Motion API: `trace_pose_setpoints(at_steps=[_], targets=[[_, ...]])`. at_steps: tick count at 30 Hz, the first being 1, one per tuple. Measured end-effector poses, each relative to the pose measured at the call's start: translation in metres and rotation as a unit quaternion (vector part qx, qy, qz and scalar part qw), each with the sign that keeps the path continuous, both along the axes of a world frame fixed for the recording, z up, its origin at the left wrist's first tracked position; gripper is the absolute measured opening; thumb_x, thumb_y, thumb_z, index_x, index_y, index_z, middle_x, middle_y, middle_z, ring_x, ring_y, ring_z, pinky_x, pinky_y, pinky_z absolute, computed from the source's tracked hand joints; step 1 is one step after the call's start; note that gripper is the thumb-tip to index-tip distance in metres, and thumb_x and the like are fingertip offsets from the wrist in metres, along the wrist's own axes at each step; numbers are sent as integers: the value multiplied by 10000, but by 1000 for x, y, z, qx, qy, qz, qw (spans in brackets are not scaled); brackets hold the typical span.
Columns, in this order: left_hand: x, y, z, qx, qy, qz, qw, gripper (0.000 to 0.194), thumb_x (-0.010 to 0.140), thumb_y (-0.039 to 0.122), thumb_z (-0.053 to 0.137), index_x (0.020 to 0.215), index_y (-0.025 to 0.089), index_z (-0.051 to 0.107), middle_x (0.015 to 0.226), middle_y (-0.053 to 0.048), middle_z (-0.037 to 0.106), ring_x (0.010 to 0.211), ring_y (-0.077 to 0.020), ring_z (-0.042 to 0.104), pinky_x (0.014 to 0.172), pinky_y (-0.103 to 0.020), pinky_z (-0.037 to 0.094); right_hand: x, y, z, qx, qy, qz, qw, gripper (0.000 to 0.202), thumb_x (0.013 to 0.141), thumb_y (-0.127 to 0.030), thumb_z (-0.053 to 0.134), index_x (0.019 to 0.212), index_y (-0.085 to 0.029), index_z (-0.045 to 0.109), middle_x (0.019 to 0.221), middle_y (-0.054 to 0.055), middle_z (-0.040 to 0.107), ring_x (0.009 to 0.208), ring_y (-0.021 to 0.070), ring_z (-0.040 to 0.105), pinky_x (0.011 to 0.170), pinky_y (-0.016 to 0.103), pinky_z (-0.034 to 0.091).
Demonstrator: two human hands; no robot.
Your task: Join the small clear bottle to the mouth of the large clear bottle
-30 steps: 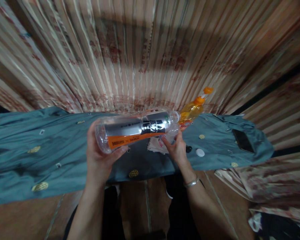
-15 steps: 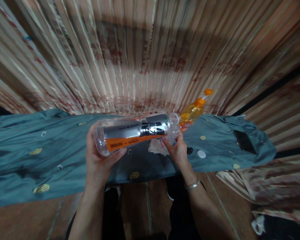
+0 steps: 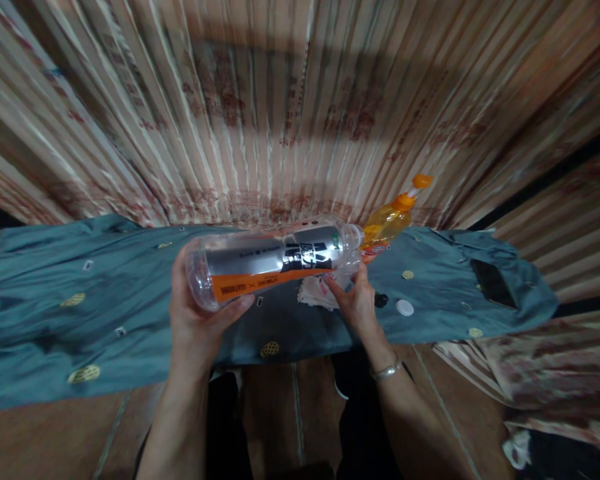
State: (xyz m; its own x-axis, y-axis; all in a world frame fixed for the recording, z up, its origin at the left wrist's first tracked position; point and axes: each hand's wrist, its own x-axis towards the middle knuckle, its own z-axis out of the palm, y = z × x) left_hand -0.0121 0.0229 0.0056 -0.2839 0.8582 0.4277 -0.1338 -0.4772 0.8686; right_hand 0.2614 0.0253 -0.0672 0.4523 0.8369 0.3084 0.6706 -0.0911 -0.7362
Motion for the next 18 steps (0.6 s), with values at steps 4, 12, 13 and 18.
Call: trace_pose_setpoints(at_steps=[4,12,13,18], targets=[[1,0,-1,4,8,-1,1000,973,464,228,1027,1358,296,649,1367,-53,669,1262,-289,629,1079,-439,525,2,0,-2,4,-12,5,1000,801,776,-588,717,1418,-154,515,1081,147,793,933,330,757,791,436,587],[3,2,-2,19,11,9,1000,970,433,269,1037,1326,274,656,1296,-33,687,1192,-258,654,1019,-387,557,1,0,-3,-4,-11,3,1000,834,788,-639,698,1415,-121,513,1075,180,790,955,354,763,801,464,601],[2,2,-2,13,10,9,1000,966,438,250,1035,1327,273,658,1298,-29,686,1190,-251,652,1016,-374,555,1,0,-3,3,-11,6,1000,827,792,-640,698,1413,-125,514,1075,179,792,961,353,765,799,456,602],[-1,0,-4,-24,-8,16,1000,985,402,191,1030,1315,295,676,1381,-10,653,1277,-243,608,1067,-330,516,0,-2,-4,29,3,21,999,797,810,-621,689,1424,-148,503,1091,178,800,984,356,774,800,444,608]])
